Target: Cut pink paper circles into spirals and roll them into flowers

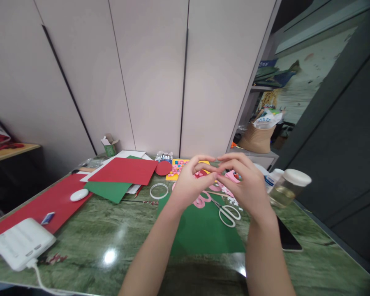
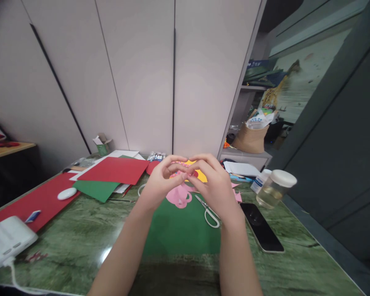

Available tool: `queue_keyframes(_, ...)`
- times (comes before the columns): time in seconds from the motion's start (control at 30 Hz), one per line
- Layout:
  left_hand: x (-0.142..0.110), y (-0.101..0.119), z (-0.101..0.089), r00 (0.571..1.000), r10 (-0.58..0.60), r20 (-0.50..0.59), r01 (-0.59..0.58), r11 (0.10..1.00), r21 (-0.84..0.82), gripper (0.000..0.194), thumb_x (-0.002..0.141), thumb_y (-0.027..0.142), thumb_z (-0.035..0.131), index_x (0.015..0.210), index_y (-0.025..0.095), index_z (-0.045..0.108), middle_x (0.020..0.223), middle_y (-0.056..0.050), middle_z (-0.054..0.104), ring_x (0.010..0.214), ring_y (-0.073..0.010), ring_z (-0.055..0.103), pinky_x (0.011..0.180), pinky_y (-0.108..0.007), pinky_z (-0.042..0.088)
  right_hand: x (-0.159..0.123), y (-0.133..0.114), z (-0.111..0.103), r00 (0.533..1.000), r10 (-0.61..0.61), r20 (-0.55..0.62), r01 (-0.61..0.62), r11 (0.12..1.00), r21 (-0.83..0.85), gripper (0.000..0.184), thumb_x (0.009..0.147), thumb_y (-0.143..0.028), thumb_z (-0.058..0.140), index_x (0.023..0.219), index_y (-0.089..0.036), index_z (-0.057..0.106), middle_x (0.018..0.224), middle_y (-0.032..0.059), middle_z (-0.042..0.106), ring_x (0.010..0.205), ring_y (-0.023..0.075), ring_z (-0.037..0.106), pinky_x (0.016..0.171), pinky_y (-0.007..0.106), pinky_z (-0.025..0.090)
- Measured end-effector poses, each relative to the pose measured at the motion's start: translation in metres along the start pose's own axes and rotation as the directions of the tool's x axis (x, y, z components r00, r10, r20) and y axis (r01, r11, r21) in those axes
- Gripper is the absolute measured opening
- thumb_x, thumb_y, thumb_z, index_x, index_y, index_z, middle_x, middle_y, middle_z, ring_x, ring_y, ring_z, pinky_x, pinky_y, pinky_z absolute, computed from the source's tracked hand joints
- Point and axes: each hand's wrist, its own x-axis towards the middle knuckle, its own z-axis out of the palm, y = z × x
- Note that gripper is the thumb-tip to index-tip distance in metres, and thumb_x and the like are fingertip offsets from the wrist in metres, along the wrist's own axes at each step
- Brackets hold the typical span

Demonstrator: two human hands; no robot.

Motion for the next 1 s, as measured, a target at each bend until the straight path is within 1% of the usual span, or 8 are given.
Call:
queue_keyframes(0.13, 0.0006, -0.0008, 0.0016, 1.000, 0.019, 0.009, -0.019, 1.000, -0.014, 0.029, 0.075, 0.017, 0.065, 0.102, 0.020, 0.054, 0.086, -0.003, 0.065, 0.085, -0.0139, 0.063, 0.073, -0.025, 0.050, 0.0009, -0.0007, 0.0015, 1.000, 0.015, 0.001, -0.015, 1.000, 0.009, 0.015, 0.075, -0.008, 0.066, 0.075, -0.019, 0.055, 0.097, 0.0034, 0.060, 0.094, 0.0166, 0.059, 0.081, 0.030, 0.046)
queue_keyframes(0.23, 0.0008, -0.0008, 0.0014, 1.000, 0.015, -0.022, -0.015, 1.000, 0.008, 0.029, 0.075, 0.019, 0.065, 0.102, 0.020, 0.054, 0.085, -0.003, 0.064, 0.086, -0.0153, 0.063, 0.073, -0.026, 0.050, 0.0008, -0.0010, 0.0007, 1.000, 0.013, -0.005, -0.013, 1.000, -0.003, 0.012, 0.076, -0.011, 0.066, 0.077, -0.019, 0.058, 0.097, 0.0038, 0.061, 0.094, 0.0169, 0.059, 0.081, 0.031, 0.046)
queue_keyframes(0.33, 0.0013, -0.0014, -0.0006, 0.999, 0.006, -0.040, -0.005, 1.000, 0.008, 0.030, 0.076, 0.024, 0.066, 0.103, 0.021, 0.054, 0.085, -0.003, 0.064, 0.085, -0.0159, 0.063, 0.073, -0.028, 0.050, 0.0000, -0.0009, -0.0021, 1.000, -0.013, -0.006, 0.013, 1.000, -0.015, 0.008, 0.079, -0.016, 0.065, 0.084, -0.021, 0.063, 0.098, 0.0036, 0.062, 0.093, 0.0165, 0.060, 0.082, 0.031, 0.047)
queue_keyframes(0.47, 0.0023, -0.0036, -0.0031, 1.000, 0.012, -0.025, -0.012, 1.000, 0.001, 0.030, 0.076, 0.024, 0.066, 0.103, 0.021, 0.054, 0.087, -0.003, 0.065, 0.083, -0.0152, 0.062, 0.073, -0.029, 0.050, -0.0011, -0.0009, -0.0051, 0.998, -0.056, 0.030, 0.056, 0.998, -0.018, 0.017, 0.082, -0.015, 0.062, 0.096, -0.025, 0.067, 0.102, 0.0038, 0.063, 0.097, 0.0160, 0.060, 0.083, 0.032, 0.048)
queue_keyframes(0.6, 0.0024, -0.0039, -0.0028, 1.000, 0.019, -0.014, -0.019, 1.000, -0.020, 0.030, 0.075, 0.020, 0.065, 0.103, 0.021, 0.054, 0.088, -0.004, 0.065, 0.087, -0.0161, 0.062, 0.076, -0.030, 0.050, -0.0014, -0.0008, -0.0051, 0.995, -0.083, 0.063, 0.085, 0.996, -0.023, 0.022, 0.084, -0.015, 0.059, 0.102, -0.025, 0.066, 0.105, 0.0047, 0.063, 0.098, 0.0164, 0.059, 0.082, 0.032, 0.049)
queue_keyframes(0.7, 0.0017, -0.0023, -0.0013, 1.000, 0.010, -0.008, -0.010, 0.999, -0.036, 0.031, 0.075, 0.023, 0.066, 0.104, 0.021, 0.054, 0.088, -0.004, 0.065, 0.087, -0.0161, 0.061, 0.075, -0.030, 0.050, -0.0012, 0.0001, -0.0042, 0.996, -0.085, 0.021, 0.085, 0.996, -0.026, 0.018, 0.083, -0.017, 0.061, 0.097, -0.025, 0.067, 0.102, 0.0045, 0.063, 0.095, 0.0175, 0.060, 0.080, 0.033, 0.050)
queue_keyframes(0.87, 0.0007, -0.0004, 0.0009, 1.000, -0.016, 0.017, 0.017, 0.999, -0.041, 0.033, 0.074, 0.027, 0.068, 0.104, 0.020, 0.054, 0.087, -0.005, 0.065, 0.082, -0.0153, 0.063, 0.066, -0.025, 0.048, -0.0009, 0.0017, -0.0036, 0.999, -0.046, -0.026, 0.045, 0.999, -0.031, 0.008, 0.080, -0.018, 0.063, 0.083, -0.024, 0.065, 0.099, 0.0040, 0.063, 0.091, 0.0191, 0.061, 0.079, 0.036, 0.049)
queue_keyframes(1.0, 0.0006, -0.0012, 0.0025, 1.000, -0.016, 0.022, 0.017, 0.999, -0.044, 0.031, 0.074, 0.024, 0.068, 0.102, 0.020, 0.056, 0.086, -0.004, 0.065, 0.084, -0.0157, 0.062, 0.066, -0.025, 0.049, -0.0007, 0.0006, -0.0035, 1.000, -0.002, -0.024, 0.001, 1.000, -0.017, 0.010, 0.077, -0.014, 0.063, 0.075, -0.022, 0.059, 0.098, 0.0037, 0.062, 0.092, 0.0202, 0.061, 0.079, 0.037, 0.048)
